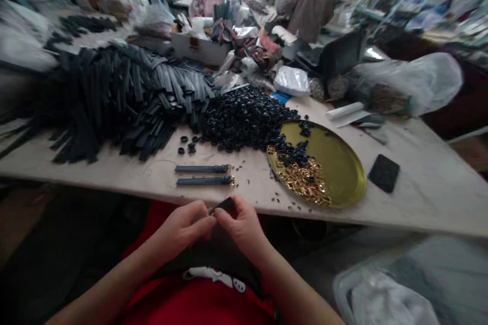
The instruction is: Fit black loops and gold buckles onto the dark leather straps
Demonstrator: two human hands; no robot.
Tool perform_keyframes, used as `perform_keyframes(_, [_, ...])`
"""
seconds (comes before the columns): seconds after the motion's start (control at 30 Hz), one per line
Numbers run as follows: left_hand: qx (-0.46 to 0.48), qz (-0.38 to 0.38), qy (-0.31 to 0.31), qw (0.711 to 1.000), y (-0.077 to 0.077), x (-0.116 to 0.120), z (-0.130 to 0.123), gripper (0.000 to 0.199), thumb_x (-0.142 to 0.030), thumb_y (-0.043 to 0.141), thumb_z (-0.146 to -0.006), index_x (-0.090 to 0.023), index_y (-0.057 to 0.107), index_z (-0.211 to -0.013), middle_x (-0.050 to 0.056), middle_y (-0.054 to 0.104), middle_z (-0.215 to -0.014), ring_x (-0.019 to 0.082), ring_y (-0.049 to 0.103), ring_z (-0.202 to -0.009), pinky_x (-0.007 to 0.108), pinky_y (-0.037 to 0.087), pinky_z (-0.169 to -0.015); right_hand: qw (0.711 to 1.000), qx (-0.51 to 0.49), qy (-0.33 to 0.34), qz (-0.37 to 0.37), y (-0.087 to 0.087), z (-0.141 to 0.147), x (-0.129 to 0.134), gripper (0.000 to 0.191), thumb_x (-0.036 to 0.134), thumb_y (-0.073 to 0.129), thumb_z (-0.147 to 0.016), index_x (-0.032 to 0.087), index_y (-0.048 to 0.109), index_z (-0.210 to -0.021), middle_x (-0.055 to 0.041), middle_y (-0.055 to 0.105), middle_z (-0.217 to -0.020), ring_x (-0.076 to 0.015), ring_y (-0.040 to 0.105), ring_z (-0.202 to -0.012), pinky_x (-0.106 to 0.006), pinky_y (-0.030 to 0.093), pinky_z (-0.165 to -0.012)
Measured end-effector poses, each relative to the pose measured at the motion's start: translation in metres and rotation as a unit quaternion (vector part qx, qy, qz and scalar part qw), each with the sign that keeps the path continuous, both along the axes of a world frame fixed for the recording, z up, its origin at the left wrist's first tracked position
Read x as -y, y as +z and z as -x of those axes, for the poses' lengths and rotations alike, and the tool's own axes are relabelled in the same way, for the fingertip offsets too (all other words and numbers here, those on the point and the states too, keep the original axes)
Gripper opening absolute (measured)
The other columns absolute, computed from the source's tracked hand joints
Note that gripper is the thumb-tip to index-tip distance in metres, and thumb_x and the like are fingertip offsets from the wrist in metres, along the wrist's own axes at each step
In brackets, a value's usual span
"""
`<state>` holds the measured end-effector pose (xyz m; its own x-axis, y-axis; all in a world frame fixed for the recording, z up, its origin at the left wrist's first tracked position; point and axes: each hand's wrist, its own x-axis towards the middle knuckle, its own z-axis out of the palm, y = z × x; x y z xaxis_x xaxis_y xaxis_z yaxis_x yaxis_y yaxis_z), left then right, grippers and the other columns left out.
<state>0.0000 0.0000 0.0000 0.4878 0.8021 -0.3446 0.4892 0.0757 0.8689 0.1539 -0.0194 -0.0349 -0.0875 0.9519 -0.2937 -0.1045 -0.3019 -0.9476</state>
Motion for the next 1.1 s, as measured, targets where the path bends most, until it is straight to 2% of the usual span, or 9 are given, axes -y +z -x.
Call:
perform_keyframes(0.13, [-0.017, -0.005, 0.028, 0.999, -0.02, -0.013, -0.001, 0.033, -0.048, 0.05, -0.077, -0.017, 0.049, -0.067, -0.005, 0.052, -0.054, 0.01, 0.043, -0.05, 0.021, 0.031, -0.047, 1.0, -0.012, 0.005, -0.017, -0.002, 0.004, -0.004, 0.031, 0.045, 0.063, -0.069, 0.018, 0.046, -0.067, 0.0054, 0.046, -0.059, -0.0084, 0.041, -0.055, -0.021, 0.035, -0.054])
perform_keyframes(0.3, [0.018, -0.023, 0.007, 1.0, -0.027, -0.029, -0.008, 0.033, -0.038, 0.049, -0.078, -0.021, 0.05, -0.106, -0.002, 0.062, -0.075, 0.013, 0.054, -0.059, 0.023, 0.04, -0.057, 0.993, 0.008, 0.112, -0.03, -0.002, -0.023, -0.024, 0.042, 0.058, 0.044, -0.078, 0.017, 0.053, -0.074, 0.0012, 0.052, -0.062, -0.011, 0.049, -0.057, -0.024, 0.039, -0.057])
perform_keyframes(0.37, [0.005, -0.044, -0.015, 0.999, -0.026, -0.035, -0.01, 0.027, -0.038, 0.045, -0.08, -0.021, 0.057, -0.098, -0.001, 0.062, -0.074, 0.015, 0.054, -0.064, 0.023, 0.039, -0.06, 0.989, 0.066, 0.122, -0.055, -0.001, -0.047, -0.044, 0.045, 0.058, 0.037, -0.082, 0.017, 0.055, -0.079, -0.0008, 0.055, -0.065, -0.0124, 0.052, -0.059, -0.026, 0.041, -0.057])
perform_keyframes(0.43, [-0.016, -0.035, -0.005, 0.999, -0.027, -0.041, -0.012, 0.028, -0.041, 0.042, -0.081, -0.02, 0.059, -0.088, -0.002, 0.059, -0.064, 0.015, 0.052, -0.06, 0.023, 0.037, -0.057, 0.967, 0.221, 0.046, -0.118, -0.002, -0.072, -0.072, 0.037, 0.049, 0.038, -0.085, 0.018, 0.057, -0.082, -0.0016, 0.057, -0.068, -0.0136, 0.053, -0.062, -0.026, 0.041, -0.06])
perform_keyframes(0.5, [-0.024, -0.021, 0.018, 0.999, -0.03, -0.046, -0.014, 0.029, -0.043, 0.041, -0.081, -0.019, 0.057, -0.086, -0.004, 0.055, -0.058, 0.014, 0.05, -0.056, 0.022, 0.035, -0.054, 0.872, 0.453, -0.023, -0.182, -0.005, -0.094, -0.103, 0.023, 0.036, 0.045, -0.085, 0.018, 0.059, -0.082, -0.0044, 0.059, -0.078, -0.0159, 0.055, -0.073, -0.028, 0.04, -0.067])
perform_keyframes(0.6, [-0.018, -0.006, 0.025, 1.0, -0.034, -0.05, -0.016, 0.03, -0.045, 0.041, -0.081, -0.019, 0.055, -0.085, -0.004, 0.052, -0.057, 0.013, 0.048, -0.055, 0.022, 0.034, -0.054, 0.703, 0.692, 0.006, -0.162, -0.011, -0.108, -0.139, 0.016, 0.024, 0.047, -0.083, 0.016, 0.061, -0.084, -0.0095, 0.06, -0.088, -0.0197, 0.056, -0.08, -0.029, 0.039, -0.07])
perform_keyframes(0.67, [-0.017, 0.003, 0.026, 1.0, -0.036, -0.05, -0.015, 0.03, -0.045, 0.04, -0.081, -0.019, 0.054, -0.084, -0.005, 0.051, -0.056, 0.013, 0.047, -0.055, 0.022, 0.033, -0.054, 0.658, 0.739, 0.022, -0.145, -0.016, -0.106, -0.149, 0.015, 0.023, 0.049, -0.082, 0.014, 0.061, -0.084, -0.0119, 0.06, -0.087, -0.0217, 0.056, -0.08, -0.03, 0.038, -0.068])
perform_keyframes(0.83, [-0.008, 0.02, 0.033, 0.999, -0.036, -0.047, -0.011, 0.03, -0.045, 0.04, -0.082, -0.018, 0.054, -0.082, -0.005, 0.048, -0.055, 0.013, 0.045, -0.054, 0.022, 0.032, -0.053, 0.669, 0.72, 0.07, -0.17, -0.021, -0.092, -0.133, 0.013, 0.025, 0.052, -0.081, 0.017, 0.062, -0.078, -0.0086, 0.059, -0.086, -0.0195, 0.056, -0.079, -0.028, 0.038, -0.067])
perform_keyframes(1.1, [0.017, 0.003, 0.034, 0.999, -0.027, -0.039, -0.012, 0.03, -0.044, 0.04, -0.083, -0.018, 0.054, -0.083, -0.005, 0.047, -0.056, 0.012, 0.045, -0.055, 0.021, 0.033, -0.053, 0.773, 0.607, 0.071, -0.17, -0.032, -0.084, -0.111, 0.01, 0.014, 0.052, -0.077, 0.016, 0.057, -0.086, -0.0079, 0.059, -0.089, -0.0184, 0.054, -0.084, -0.028, 0.039, -0.075])
